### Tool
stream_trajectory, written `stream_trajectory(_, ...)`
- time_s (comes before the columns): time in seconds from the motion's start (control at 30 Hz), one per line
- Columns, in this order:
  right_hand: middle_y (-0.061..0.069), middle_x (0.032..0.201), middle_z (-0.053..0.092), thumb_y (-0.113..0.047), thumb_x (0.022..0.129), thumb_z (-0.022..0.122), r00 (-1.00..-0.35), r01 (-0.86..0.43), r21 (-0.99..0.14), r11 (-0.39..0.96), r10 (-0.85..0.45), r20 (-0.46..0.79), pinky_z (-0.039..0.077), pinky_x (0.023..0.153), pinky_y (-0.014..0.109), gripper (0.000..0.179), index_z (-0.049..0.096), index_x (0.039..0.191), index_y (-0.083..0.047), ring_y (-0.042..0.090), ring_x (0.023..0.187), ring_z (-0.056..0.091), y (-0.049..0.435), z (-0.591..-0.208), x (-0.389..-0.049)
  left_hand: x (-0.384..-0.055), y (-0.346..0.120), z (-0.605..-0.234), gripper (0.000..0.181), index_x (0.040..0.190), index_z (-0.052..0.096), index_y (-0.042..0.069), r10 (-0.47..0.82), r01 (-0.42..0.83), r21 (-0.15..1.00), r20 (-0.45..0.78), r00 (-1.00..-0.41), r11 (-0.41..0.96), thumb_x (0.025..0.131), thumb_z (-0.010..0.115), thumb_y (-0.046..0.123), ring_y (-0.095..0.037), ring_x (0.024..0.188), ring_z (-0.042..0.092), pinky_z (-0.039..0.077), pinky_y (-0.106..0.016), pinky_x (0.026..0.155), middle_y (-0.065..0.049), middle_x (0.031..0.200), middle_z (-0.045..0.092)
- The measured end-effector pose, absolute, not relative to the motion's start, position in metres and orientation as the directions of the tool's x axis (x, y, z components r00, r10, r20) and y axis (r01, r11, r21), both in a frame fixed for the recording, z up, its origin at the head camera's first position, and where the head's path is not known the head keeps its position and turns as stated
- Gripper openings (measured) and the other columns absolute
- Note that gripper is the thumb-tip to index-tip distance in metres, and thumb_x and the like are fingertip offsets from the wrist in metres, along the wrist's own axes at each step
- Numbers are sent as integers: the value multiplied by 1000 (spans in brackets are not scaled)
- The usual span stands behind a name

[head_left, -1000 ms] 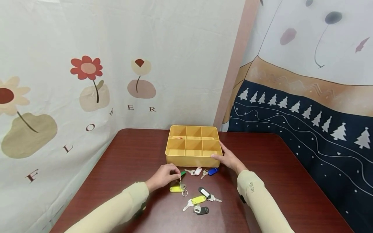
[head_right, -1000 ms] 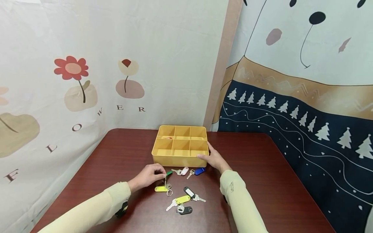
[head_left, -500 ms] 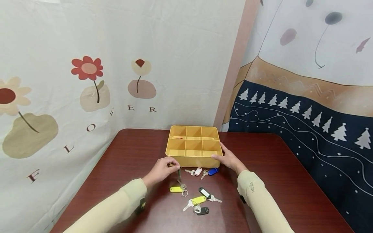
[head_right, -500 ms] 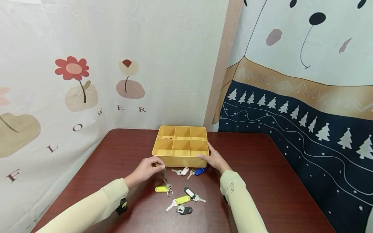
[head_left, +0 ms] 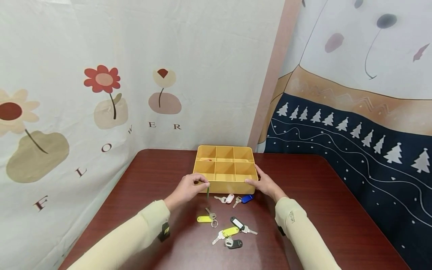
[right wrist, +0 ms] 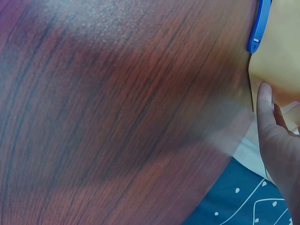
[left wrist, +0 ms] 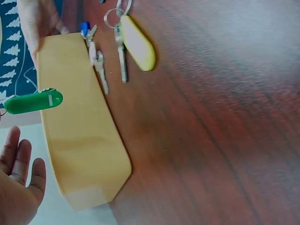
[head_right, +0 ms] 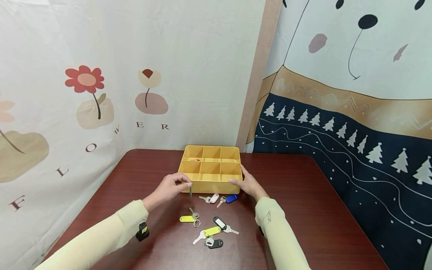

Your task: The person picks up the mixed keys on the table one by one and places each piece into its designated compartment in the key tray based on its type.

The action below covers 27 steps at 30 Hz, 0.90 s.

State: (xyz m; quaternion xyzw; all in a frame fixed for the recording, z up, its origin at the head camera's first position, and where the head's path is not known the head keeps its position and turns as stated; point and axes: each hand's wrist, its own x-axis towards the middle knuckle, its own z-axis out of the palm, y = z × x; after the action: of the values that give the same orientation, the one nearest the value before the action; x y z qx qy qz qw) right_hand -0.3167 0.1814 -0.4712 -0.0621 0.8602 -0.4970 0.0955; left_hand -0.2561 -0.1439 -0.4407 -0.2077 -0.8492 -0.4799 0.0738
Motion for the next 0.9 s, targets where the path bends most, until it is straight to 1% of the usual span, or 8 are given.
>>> stream_trajectory(0.1, 19, 156, 33, -47, 88, 72, -974, -10, -870, 493, -202, -104, 27, 111, 60, 97, 13, 161, -22, 38, 137, 38, 182, -472, -317, -258, -143, -434, 10, 88, 74, 8, 285, 436, 778, 337, -897, 451, 88, 76, 17, -17, 91, 60, 50, -44, 84, 3, 92, 68)
stream_trajectory(0.27, 19, 156, 32, -48, 88, 72, -973, -14, -870, 493, -206, -101, 26, 111, 60, 98, 13, 161, -22, 38, 137, 37, 183, -473, -318, -262, -140, -424, 8, 89, 74, 9, 283, 435, 782, 338, -898, 446, 88, 76, 17, -18, 89, 59, 48, -35, 79, 1, 95, 69)
stream_trajectory(0.43, 19, 156, 32, -49, 88, 72, -974, -7, -870, 494, -200, -105, 25, 112, 60, 98, 13, 161, -22, 38, 138, 36, 183, -473, -317, -269, -137, -417, 9, 89, 74, 9, 266, 420, 785, 331, -905, 455, 89, 75, 17, -18, 90, 59, 47, -35, 81, 2, 93, 69)
stream_trajectory(0.57, 19, 156, 33, -50, 87, 72, -974, 0, -866, 500, -195, -112, 31, 110, 59, 98, 13, 161, -22, 37, 133, 42, 183, -473, -317, -274, -134, -412, 6, 89, 74, 10, 250, 409, 786, 327, -911, 463, 89, 75, 16, -19, 89, 60, 48, -35, 79, 1, 92, 69)
stream_trajectory(0.67, 18, 155, 35, -49, 87, 73, -974, 1, -868, 496, -194, -112, 35, 107, 57, 98, 13, 161, -23, 36, 129, 45, 183, -474, -317, -279, -131, -409, 5, 90, 75, 12, 234, 396, 785, 321, -918, 477, 89, 74, 17, -19, 93, 62, 48, -34, 80, 0, 98, 70)
stream_trajectory(0.8, 18, 155, 35, -49, 87, 73, -975, -3, -869, 494, -195, -107, 34, 108, 58, 98, 13, 161, -23, 36, 130, 44, 182, -473, -317, -286, -129, -406, 4, 91, 75, 13, 219, 384, 783, 316, -923, 489, 90, 74, 17, -20, 98, 62, 48, -35, 83, -2, 108, 70)
stream_trajectory(0.9, 18, 155, 34, -51, 86, 72, -975, -1, -868, 497, -195, -110, 32, 109, 58, 99, 13, 161, -23, 36, 131, 43, 182, -473, -317, -291, -127, -405, 6, 92, 75, 12, 211, 379, 788, 315, -925, 485, 90, 73, 17, -20, 98, 61, 48, -35, 83, -2, 108, 70)
